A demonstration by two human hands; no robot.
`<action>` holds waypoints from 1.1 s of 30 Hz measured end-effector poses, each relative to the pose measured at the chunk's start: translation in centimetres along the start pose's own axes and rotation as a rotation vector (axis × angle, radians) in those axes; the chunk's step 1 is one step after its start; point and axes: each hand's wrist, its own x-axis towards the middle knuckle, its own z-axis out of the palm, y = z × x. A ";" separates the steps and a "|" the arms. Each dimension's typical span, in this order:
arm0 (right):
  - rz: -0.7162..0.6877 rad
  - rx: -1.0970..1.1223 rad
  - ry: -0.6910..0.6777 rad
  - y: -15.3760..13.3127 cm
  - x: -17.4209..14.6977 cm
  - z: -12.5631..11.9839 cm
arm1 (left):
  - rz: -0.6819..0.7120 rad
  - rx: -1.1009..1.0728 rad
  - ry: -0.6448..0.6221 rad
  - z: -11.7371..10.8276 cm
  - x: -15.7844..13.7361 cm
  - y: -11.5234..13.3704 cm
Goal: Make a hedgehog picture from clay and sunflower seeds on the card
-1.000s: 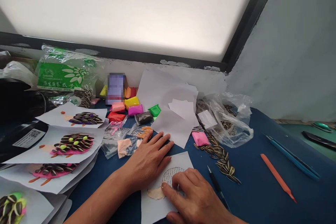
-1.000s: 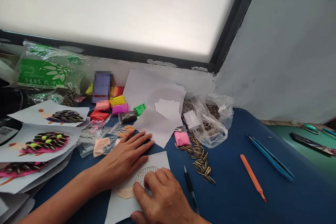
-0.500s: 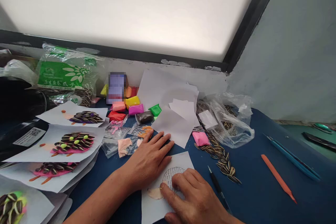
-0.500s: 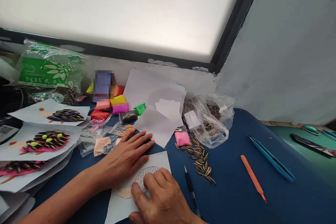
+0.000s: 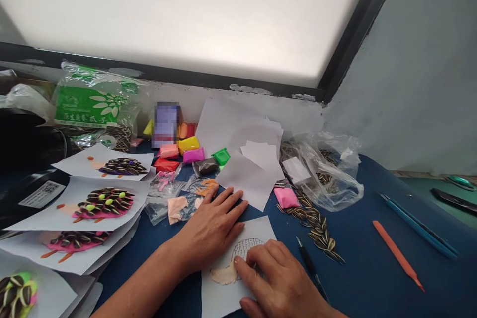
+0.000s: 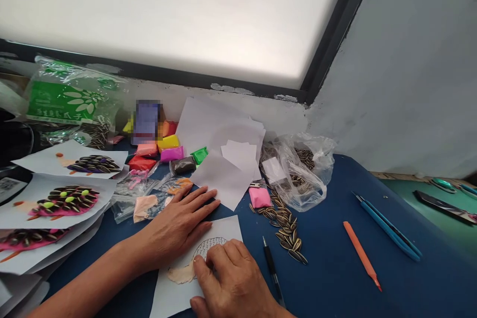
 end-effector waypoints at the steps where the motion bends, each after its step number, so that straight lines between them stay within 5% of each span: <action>1: 0.001 -0.004 0.001 0.0 0.1 0.0 | -0.002 0.001 0.000 0.0 0.0 0.0; 22: 0.131 0.205 -0.232 0.3 0.3 -0.9 | -0.002 0.008 0.004 0.2 0.0 0.0; 33: 0.052 0.104 -0.167 0.0 0.5 -0.8 | 0.013 0.020 0.063 0.5 -0.1 -0.2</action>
